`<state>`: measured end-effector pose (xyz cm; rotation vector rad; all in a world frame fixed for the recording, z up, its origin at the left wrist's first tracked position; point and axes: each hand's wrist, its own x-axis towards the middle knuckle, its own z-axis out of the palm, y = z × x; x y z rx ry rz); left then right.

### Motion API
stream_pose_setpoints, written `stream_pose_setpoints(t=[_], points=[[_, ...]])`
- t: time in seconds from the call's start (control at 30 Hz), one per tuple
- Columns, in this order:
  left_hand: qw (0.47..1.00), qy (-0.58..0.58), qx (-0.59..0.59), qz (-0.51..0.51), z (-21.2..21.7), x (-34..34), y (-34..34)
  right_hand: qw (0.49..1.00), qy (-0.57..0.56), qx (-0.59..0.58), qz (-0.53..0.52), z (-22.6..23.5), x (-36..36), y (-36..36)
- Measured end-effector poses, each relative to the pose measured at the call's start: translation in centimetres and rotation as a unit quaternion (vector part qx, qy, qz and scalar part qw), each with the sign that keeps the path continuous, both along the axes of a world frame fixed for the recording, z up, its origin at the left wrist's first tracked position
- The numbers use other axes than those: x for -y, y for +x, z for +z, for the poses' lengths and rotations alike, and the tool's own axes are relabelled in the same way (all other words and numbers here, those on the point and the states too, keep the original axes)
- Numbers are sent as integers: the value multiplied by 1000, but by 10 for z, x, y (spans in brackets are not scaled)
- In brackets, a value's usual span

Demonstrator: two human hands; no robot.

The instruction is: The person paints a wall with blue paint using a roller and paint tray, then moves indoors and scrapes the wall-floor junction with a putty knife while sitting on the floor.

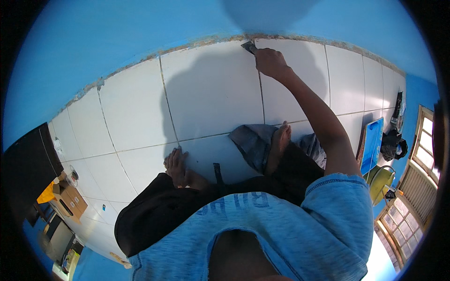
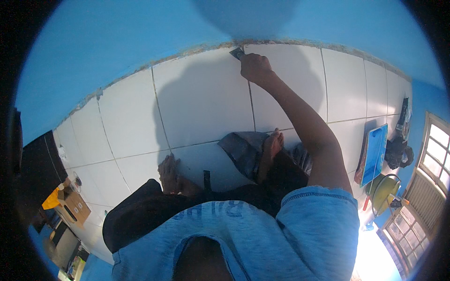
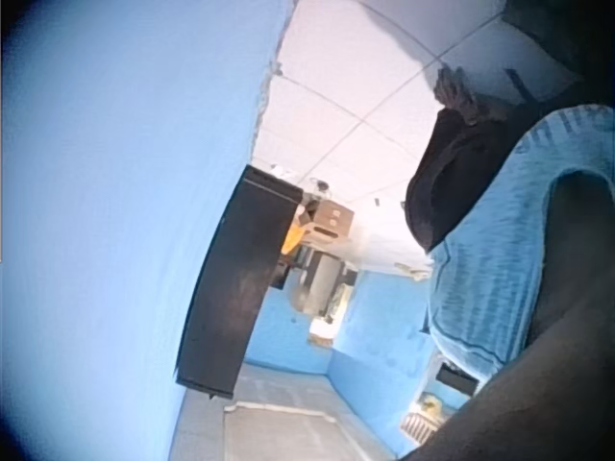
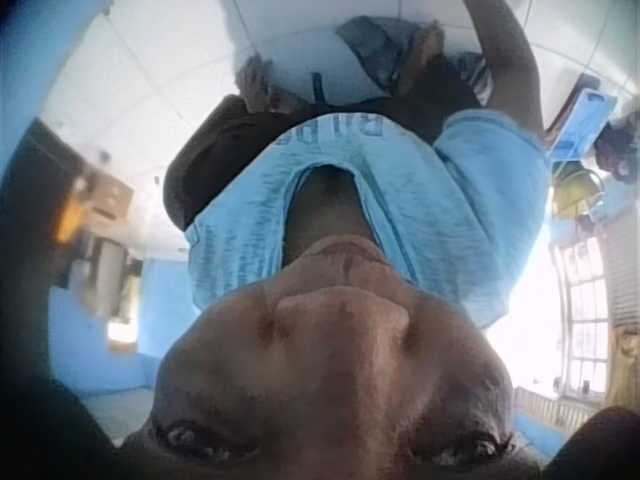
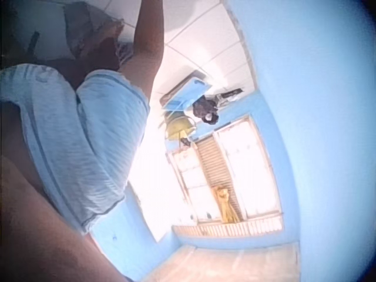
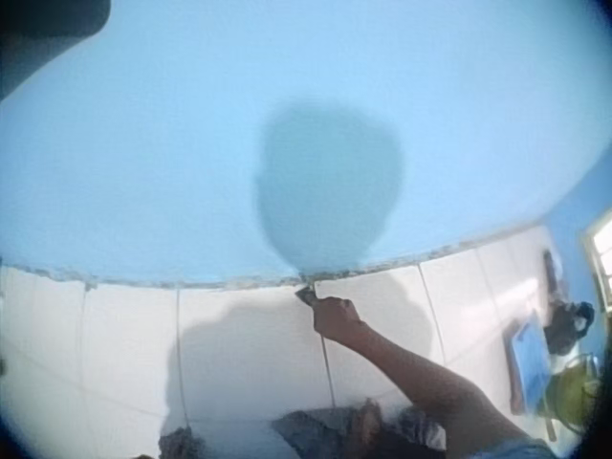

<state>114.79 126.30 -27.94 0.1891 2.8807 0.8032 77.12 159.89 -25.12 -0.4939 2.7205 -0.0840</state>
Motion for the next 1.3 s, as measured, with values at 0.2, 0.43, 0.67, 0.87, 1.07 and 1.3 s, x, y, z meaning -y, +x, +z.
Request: stream_pose_setpoints(t=[0.2, 0.43, 0.67, 0.87, 1.07, 1.3], points=[[1000, 15, 1, 5, -15, 4, 5, 998, 41, 53, 11, 0, 1, -6], [999, 8, -3, 32, -17, 2, 6, 997, 44, 52, 20, 15, -11, 21], [1000, 1, 12, 13, -20, 9, 10, 999, 12, 50, 4, 13, -13, 23], [1000, 8, 13, 12, -23, 8, 11, 999, 1, 49, -4, 10, -20, 14], [1000, -14, 1, -5, -27, 10, 12, 997, -64, 36, 16, 2, -41, 16], [999, 17, -21, 45, -18, -1, 5, 997, -72, 23, -20, -2, -40, 35]])
